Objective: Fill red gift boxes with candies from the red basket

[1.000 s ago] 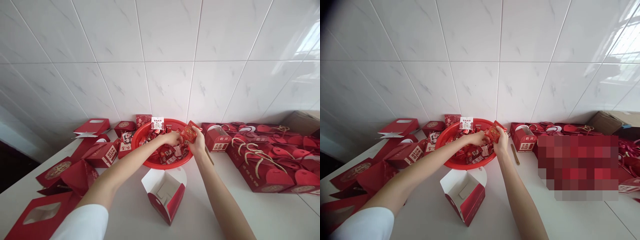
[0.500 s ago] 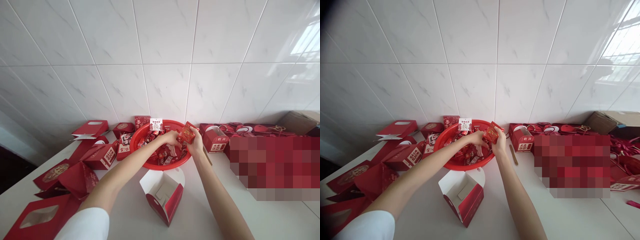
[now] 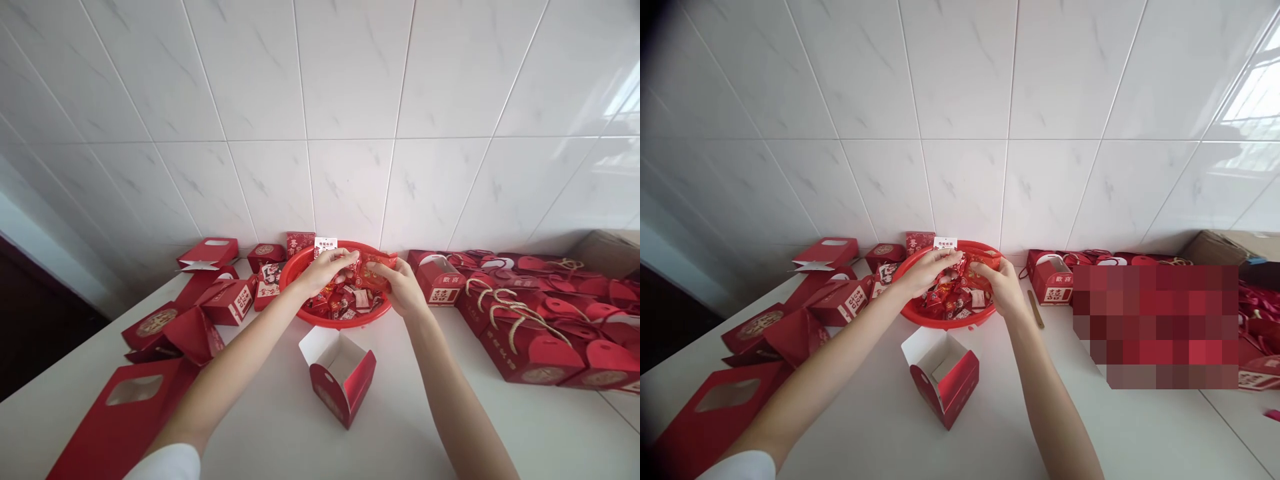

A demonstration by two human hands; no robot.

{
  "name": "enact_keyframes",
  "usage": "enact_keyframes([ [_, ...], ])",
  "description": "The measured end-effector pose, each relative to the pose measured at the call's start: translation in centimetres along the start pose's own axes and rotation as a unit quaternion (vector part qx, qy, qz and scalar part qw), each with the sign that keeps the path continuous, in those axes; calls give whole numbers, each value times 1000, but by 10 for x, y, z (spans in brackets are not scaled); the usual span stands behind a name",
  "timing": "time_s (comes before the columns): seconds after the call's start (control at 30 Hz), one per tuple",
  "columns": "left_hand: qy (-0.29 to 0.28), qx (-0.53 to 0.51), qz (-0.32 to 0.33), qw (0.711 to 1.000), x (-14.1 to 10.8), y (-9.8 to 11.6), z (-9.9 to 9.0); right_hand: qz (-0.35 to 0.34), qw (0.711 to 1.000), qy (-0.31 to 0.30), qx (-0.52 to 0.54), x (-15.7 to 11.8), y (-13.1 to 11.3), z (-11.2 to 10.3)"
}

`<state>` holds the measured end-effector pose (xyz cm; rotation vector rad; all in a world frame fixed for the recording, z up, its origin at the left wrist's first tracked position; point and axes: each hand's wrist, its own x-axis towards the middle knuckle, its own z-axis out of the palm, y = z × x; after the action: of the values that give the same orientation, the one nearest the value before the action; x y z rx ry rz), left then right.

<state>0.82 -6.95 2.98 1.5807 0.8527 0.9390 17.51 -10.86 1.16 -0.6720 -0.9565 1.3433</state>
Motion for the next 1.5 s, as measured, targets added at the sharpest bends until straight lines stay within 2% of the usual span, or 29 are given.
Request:
enact_keyframes([
  [0.13, -16, -4, 8, 1000, -22, 5, 4, -13, 999, -34, -30, -15, -12, 3],
  [0.23, -7, -8, 9, 1000, -35, 5, 6, -6, 998, -52, -39, -26, -25, 1],
  [0.4, 67, 5, 41, 997, -51, 5, 15, 27, 989, -124, -72, -42, -39, 3],
  [0.5, 96, 16, 63, 993, -58, 4, 22, 39, 989, -128, -61, -46, -41, 7],
  [0.6, 102, 27, 82, 991, -63, 3, 25, 59, 990, -117, -44, -47, -41, 9],
  [0.73, 95, 27, 76, 992, -63, 0, 24, 73, 989, -121, -33, -45, -41, 7],
  [1.03, 46, -76, 22, 996, -64, -5, 23, 87, 988, -125, -38, -44, -40, 5],
  [1.13, 55, -112, 5, 992, -66, -4, 21, 86, 986, -134, -55, -44, -41, 3],
  [1.3, 67, -157, -36, 985, -71, 0, 12, 64, 986, -114, -99, -43, -46, -6],
  [1.43, 44, -106, -33, 993, -79, 1, 1, 48, 980, -127, -145, -44, -52, -12],
  [1.5, -4, -47, -39, 998, -84, 1, -4, 47, 975, -139, -169, -45, -55, -13],
])
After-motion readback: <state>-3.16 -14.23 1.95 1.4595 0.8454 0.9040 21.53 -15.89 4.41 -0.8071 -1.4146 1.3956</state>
